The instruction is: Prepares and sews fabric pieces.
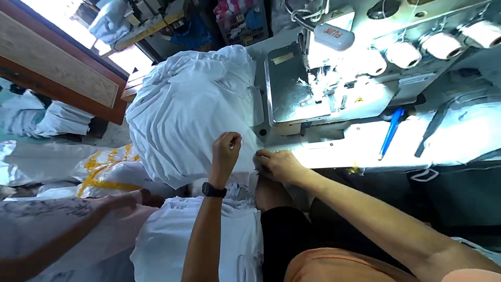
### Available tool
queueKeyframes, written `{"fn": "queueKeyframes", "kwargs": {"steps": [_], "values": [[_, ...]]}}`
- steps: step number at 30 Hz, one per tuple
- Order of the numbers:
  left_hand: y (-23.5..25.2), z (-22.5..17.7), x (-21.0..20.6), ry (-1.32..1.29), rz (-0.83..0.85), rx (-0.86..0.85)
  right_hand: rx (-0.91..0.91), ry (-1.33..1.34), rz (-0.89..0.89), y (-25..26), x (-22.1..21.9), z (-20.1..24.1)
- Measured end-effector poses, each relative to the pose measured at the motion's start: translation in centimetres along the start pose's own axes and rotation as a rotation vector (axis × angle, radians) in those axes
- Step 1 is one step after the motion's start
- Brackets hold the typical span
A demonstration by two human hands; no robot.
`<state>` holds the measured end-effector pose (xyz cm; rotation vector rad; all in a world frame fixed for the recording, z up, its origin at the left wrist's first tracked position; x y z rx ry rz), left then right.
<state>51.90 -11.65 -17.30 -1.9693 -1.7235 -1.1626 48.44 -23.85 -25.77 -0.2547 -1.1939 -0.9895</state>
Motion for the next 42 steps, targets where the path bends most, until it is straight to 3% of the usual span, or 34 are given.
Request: {"fn": "queueKeyframes", "kwargs": {"steps": [3, 6, 10, 14, 18, 20, 22, 26, 29, 32, 35, 39, 42], "values": [[1.3, 2.0, -3.6, 0.235, 0.146, 0.157, -0.057, 0.022, 0.351, 0.5, -1.8, 1.2], [2.4, 2.8, -5.0, 0.442, 0.128, 0.117, 0.018, -0.019, 0.418, 1.3, -1.2, 2.7], [5.7, 0.9, 0.6, 0.255, 0.06, 0.198, 0.084, 0.036, 0.442, 1.9, -1.2, 3.3], [8.7, -6.7, 9.3, 0.396, -0.046, -0.042, 0.142, 0.098, 0.292, 3.4, 0.5, 3.8], [13.0, -5.3, 13.7, 0.64, 0.149, 0.156, 0.109, 0.273, 0.134, 6.2, 6.5, 5.3], [15.2, -8.6, 14.6, 0.599, -0.024, 0.049, 0.056, 0.38, -0.091, 6.4, 10.4, 3.8], [16.6, -12.2, 13.4, 0.498, -0.152, -0.085, -0.011, 0.394, -0.197, 5.4, 13.1, 2.1], [17.9, -13.2, 4.4, 0.215, -0.003, -0.398, -0.05, 0.284, -0.321, -0.9, 13.8, -0.7], [15.7, -13.1, -2.0, -0.074, 0.012, -0.487, -0.081, 0.206, -0.333, -6.2, 12.3, -2.7], [13.3, -12.5, -5.6, -0.293, 0.036, -0.485, -0.163, 0.143, -0.309, -9.3, 10.1, -4.2], [12.1, -11.6, -6.1, -0.216, 0.138, -0.415, -0.277, 0.155, -0.305, -10.7, 9.1, -5.0], [11.9, -8.8, -7.1, -0.123, 0.305, -0.109, -0.354, 0.213, -0.19, -11.6, 8.8, -4.7], [11.9, -8.9, -8.6, -0.118, 0.254, -0.014, -0.411, 0.165, -0.148, -11.5, 8.5, -4.8]]}}
Point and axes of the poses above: each hand's wrist, its own y-axis towards the middle knuckle, its own x-axis out of the back of the hand, z = x × y, the point moved 9 cm from there along y, towards the middle knuckle, and after that the axes turned 13 degrees about -y, right-handed, at the moved point
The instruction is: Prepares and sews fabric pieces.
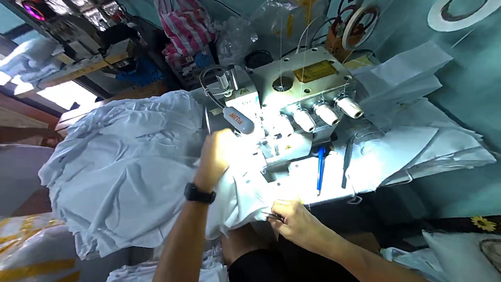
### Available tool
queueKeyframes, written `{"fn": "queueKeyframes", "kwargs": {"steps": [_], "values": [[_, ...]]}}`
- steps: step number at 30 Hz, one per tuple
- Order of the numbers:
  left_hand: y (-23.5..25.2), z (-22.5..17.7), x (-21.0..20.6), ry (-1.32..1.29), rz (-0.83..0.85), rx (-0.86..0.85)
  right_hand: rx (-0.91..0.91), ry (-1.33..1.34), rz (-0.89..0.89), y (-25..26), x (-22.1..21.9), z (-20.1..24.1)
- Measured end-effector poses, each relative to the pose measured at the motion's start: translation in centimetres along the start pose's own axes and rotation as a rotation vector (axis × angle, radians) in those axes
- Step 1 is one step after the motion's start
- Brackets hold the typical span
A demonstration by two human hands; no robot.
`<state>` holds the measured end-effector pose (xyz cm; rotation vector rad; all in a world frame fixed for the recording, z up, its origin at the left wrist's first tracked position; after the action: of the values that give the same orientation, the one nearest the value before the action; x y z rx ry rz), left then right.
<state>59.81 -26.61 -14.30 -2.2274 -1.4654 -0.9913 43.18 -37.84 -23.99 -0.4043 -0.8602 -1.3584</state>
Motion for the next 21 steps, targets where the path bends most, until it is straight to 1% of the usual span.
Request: {"fn": "queueKeyframes", "kwargs": {"steps": [1, 2, 4, 5, 6, 7, 9, 10, 11, 13, 16, 19, 21], "values": [[0.8, -0.7, -0.3, 0.048, -0.06, 0.007, -0.005, -0.036, -0.047, 0.4, 0.2, 0.0], [1.8, -1.2, -0.5, 0.103, -0.102, 0.05, -0.004, -0.067, -0.101, 0.8, 0.4, 0.0], [3.3, -1.5, -0.8, 0.174, -0.117, 0.167, 0.012, -0.078, -0.164, 1.4, 0.9, 0.0], [3.5, -1.5, -0.9, 0.189, -0.11, 0.196, 0.03, -0.062, -0.177, 1.5, 1.0, 0.2], [3.4, -1.2, -0.9, 0.194, -0.108, 0.181, 0.05, -0.031, -0.199, 1.3, 1.2, 0.5], [2.9, -1.0, -0.8, 0.181, -0.1, 0.123, 0.064, 0.013, -0.229, 0.9, 1.5, 0.7], [-0.1, -1.5, -0.7, 0.08, -0.042, -0.117, 0.076, 0.093, -0.275, -0.3, 2.6, 1.2], [-1.6, -1.6, -0.5, 0.036, -0.024, -0.223, 0.065, 0.091, -0.314, -0.8, 3.3, 0.9], [-2.7, -1.6, -0.3, 0.033, -0.041, -0.284, 0.037, 0.055, -0.359, -1.3, 4.3, 0.3], [-4.8, -1.5, 0.6, 0.069, -0.151, -0.291, -0.063, -0.067, -0.405, -2.2, 6.7, -2.0], [-9.8, 0.3, 1.4, 0.051, -0.267, -0.196, -0.237, -0.264, -0.383, -4.0, 10.6, -6.8], [-14.5, 1.7, -0.1, -0.052, -0.315, -0.134, -0.424, -0.47, -0.315, -7.4, 13.8, -11.5], [-16.3, 1.9, -1.4, -0.146, -0.382, -0.116, -0.492, -0.515, -0.244, -7.8, 14.7, -14.1]]}}
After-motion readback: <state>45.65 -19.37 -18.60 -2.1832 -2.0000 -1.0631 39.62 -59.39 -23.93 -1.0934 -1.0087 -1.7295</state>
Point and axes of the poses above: each hand's wrist, its own y-axis towards the middle knuckle, its own x-axis out of the back of the hand, z = x × y, the point moved 9 cm from there along y, towards the middle knuckle, and after that the axes turned 13 degrees about -y, right-handed, at the moved point
